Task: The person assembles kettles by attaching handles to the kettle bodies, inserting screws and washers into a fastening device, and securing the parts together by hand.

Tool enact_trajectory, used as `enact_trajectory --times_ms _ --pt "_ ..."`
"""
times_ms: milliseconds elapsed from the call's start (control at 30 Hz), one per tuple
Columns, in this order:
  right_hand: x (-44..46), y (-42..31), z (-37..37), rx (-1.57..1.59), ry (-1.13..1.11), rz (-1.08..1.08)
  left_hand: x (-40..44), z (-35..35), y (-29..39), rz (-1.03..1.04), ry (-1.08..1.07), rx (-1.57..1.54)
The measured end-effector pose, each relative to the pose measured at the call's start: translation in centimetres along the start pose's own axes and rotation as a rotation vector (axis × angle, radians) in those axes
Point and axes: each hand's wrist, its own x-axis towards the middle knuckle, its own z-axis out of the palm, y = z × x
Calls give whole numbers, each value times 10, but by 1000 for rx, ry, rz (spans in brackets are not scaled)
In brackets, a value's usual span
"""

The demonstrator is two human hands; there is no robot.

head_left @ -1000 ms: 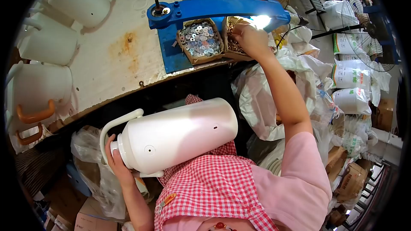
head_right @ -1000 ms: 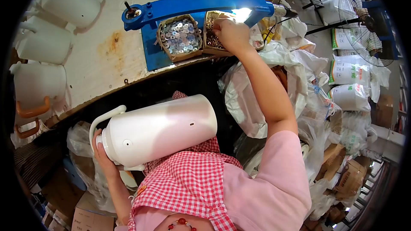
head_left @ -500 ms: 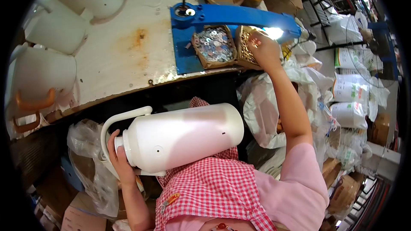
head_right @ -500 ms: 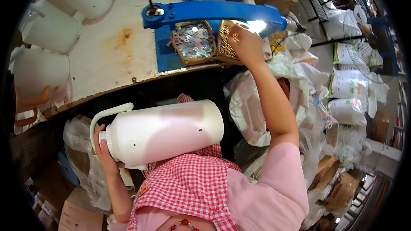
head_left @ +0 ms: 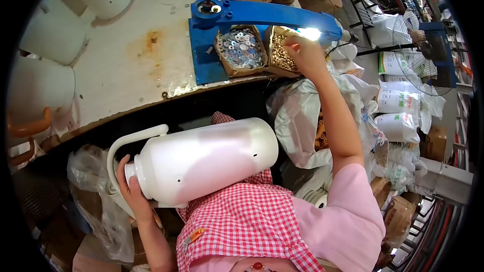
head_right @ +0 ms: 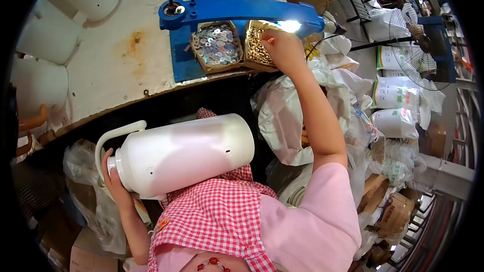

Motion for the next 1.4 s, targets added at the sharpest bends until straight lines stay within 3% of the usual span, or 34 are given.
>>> enact_trajectory --times_ms 233,567,733,833,867,1000,1167,1400 --pt "6 -21 9 -164 -135 48 5 2 3 29 -24 44" --pt "4 -5 22 -232 -116 -27 8 7 6 7 26 34" --pt "-2 -15 5 67 162 -85 8 2 6 21 4 35" --pt "-4 -36 -20 432 72 84 9 5 11 43 20 33" --pt "-1 -45 -19 620 138 21 10 6 10 46 12 19" --pt "8 -88 -35 842 50 -58 12 4 10 27 -29 -13" --pt "56 -163 -23 1017 92 -253 10 6 13 51 -30 9" --pt "76 -174 -9 932 42 -330 7 3 7 17 -8 -29"
